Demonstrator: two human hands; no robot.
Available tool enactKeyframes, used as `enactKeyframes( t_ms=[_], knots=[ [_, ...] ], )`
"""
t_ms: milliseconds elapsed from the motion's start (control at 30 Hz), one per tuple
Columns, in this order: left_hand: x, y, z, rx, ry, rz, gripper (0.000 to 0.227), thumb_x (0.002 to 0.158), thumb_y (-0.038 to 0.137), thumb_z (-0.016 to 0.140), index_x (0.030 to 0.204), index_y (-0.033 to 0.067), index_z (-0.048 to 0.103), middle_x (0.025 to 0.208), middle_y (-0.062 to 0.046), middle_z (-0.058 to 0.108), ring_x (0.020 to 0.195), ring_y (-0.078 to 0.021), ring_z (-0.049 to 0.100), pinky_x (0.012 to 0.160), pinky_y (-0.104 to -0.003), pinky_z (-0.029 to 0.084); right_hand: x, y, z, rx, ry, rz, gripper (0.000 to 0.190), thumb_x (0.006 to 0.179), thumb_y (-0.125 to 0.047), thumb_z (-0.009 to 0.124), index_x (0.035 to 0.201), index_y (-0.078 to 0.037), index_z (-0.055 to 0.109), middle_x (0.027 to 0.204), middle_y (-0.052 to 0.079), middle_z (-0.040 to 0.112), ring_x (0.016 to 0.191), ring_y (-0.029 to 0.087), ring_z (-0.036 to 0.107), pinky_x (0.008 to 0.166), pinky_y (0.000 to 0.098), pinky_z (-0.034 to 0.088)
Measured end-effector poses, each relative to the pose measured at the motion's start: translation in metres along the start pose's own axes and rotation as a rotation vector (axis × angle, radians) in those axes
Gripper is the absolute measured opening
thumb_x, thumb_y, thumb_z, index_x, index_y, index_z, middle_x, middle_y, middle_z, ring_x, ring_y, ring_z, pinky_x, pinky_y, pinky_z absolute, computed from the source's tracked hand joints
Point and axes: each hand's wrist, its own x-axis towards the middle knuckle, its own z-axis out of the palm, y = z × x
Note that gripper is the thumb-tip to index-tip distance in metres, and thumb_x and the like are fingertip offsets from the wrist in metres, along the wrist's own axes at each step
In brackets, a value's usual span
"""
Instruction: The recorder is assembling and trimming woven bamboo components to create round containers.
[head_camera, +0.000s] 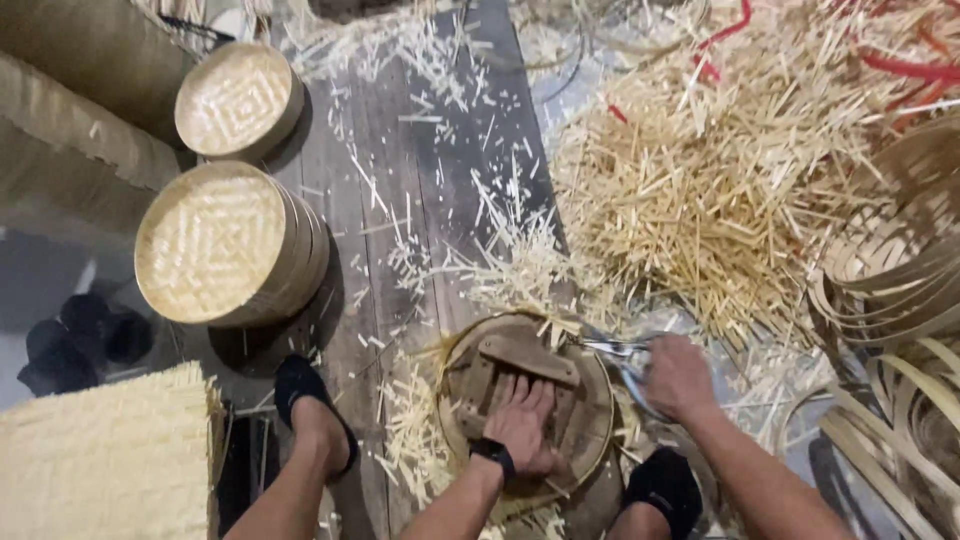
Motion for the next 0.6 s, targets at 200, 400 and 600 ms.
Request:
enactKeyframes(
  t_ms=[200,400,600],
  knots=[
    [0.038,-0.092,0.131,0.575,0.472,0.265,0.102,0.078,0.057,0.077,0.159,0.0133,0.033,0.163,-0.01,0.037,0.153,-0.0359,0.027,0.128,-0.055,0.013,-0.002,0.003,-0.045,0.001,-0.31,0.087,0.042,0.088,-0.048,0.07,0.103,-0.008,0.072,0.106,0.013,0.071,0.097,0.028,0.07,0.085,0.0428,0.06],
    [-0.007,-0.001,-0.025,0.311,-0.287,0.121,0.117,0.071,0.051,0.081,0.161,0.0051,0.021,0.167,-0.015,0.026,0.155,-0.038,0.018,0.126,-0.053,0.007,0.004,-0.018,-0.049,0.007,-0.148,0.019,0.052,0.078,-0.054,0.076,0.1,-0.008,0.072,0.107,0.015,0.07,0.099,0.03,0.067,0.087,0.0469,0.056],
    [0.011,-0.074,0.071,0.35,0.022,0.34,0.103,0.078,0.043,0.079,0.162,0.0063,0.032,0.17,-0.017,0.031,0.158,-0.039,0.017,0.126,-0.057,0.01,0.006,-0.009,-0.031,0.054,-0.357,0.128,0.029,0.095,-0.036,0.063,0.107,-0.012,0.074,0.103,0.012,0.072,0.09,0.028,0.073,0.075,0.0413,0.062]
  ],
)
